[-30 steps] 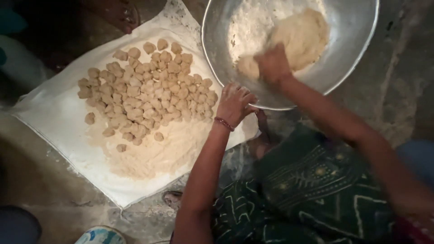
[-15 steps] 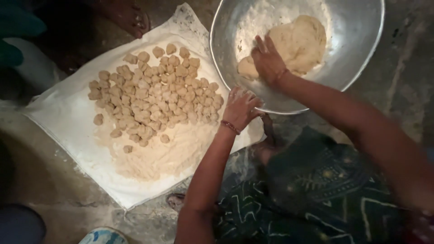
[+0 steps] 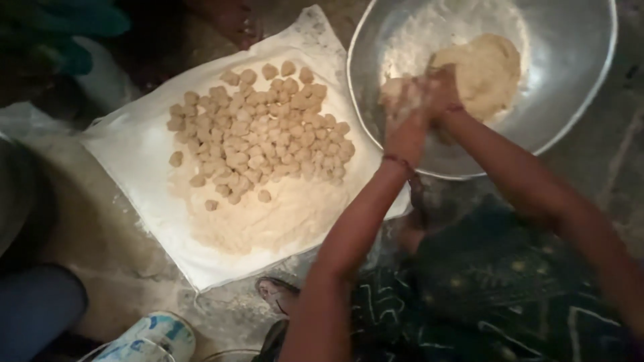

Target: The person manipulates pieces of dough by hand on a white cloth, rolling them into balls and occasionally placing them in a large metal bowl.

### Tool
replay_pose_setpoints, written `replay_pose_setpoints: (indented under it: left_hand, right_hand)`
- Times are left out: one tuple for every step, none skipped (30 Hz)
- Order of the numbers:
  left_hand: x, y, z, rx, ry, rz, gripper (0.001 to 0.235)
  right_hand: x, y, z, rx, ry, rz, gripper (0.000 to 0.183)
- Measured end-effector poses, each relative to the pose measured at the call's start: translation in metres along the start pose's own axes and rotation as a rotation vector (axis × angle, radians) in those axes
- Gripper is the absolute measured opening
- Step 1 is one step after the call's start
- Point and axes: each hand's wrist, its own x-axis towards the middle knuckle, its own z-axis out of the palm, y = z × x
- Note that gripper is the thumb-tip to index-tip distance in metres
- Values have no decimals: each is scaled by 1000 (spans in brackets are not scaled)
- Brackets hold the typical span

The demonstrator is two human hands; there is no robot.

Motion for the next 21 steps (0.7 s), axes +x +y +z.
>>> replay_pose_setpoints:
  left_hand:
    - [12,0,3,92,-3,57,74]
    - [20,0,4,183,-15,114,74]
    - [25,-1,3,273,-27,170,74]
    - [29,0,2,299,-115,159,73]
    - [34,1,2,323,-203,149,73]
    - [39,0,0,349,-291,136,72]
    - [43,-3,0,368,-322,107,71]
    - [47,-6,1,384,-356,79,69]
    - [49,-8,2,399,-389,52,68]
    - [50,-8,4,331,-428,-7,55]
    - [49,-11,5,262,-466,-65,44]
    - [49,-8,9,188,-507,-110,36]
    - [53,-5,16,208,-493,-119,36]
    - [59,-5,25,229,-476,-144,37]
    - [63,-6,35,249,-459,-169,38]
    - [66,-11,46,193,-508,-195,38]
    - [68,-18,58,136,-557,-222,39]
    - [71,-26,69,84,-604,-246,40]
    - [73,-33,79,31,-650,-270,42]
    - [77,-42,85,-8,-695,-282,43]
    - [80,-48,88,-47,-739,-294,46]
  right_hand:
    - [-5,15,5,22,13,-24,54]
    - [-12,25,8,26,-21,-44,59]
    - [-13,26,7,23,-154,-32,58]
    - [-12,31,-5,13,-284,-11,57]
    - [-11,28,-23,1,-413,12,55]
    - [-13,18,-40,26,-425,42,51]
    - [-17,6,-58,51,-437,72,47]
    - [-21,-10,-70,76,-452,105,44]
    - [-23,-27,-78,17,-353,75,55]
    - [-27,-40,-85,-47,-253,60,67]
    - [-26,-48,-90,-111,-152,44,79]
    - [-26,-52,-94,-116,-171,82,72]
    - [-26,-57,-95,-121,-189,120,65]
    - [-24,-59,-96,-123,-208,143,59]
    - [-24,-59,-100,-63,-141,147,61]
    - [-23,-59,-103,3,-76,140,64]
    - [-22,-59,-106,69,-11,134,67]
    - [-20,-60,-108,26,-5,111,63]
    - [-20,-60,-109,-18,1,88,59]
    - [-16,-61,-107,-58,20,78,55]
    - [-12,-60,-103,-61,36,73,42]
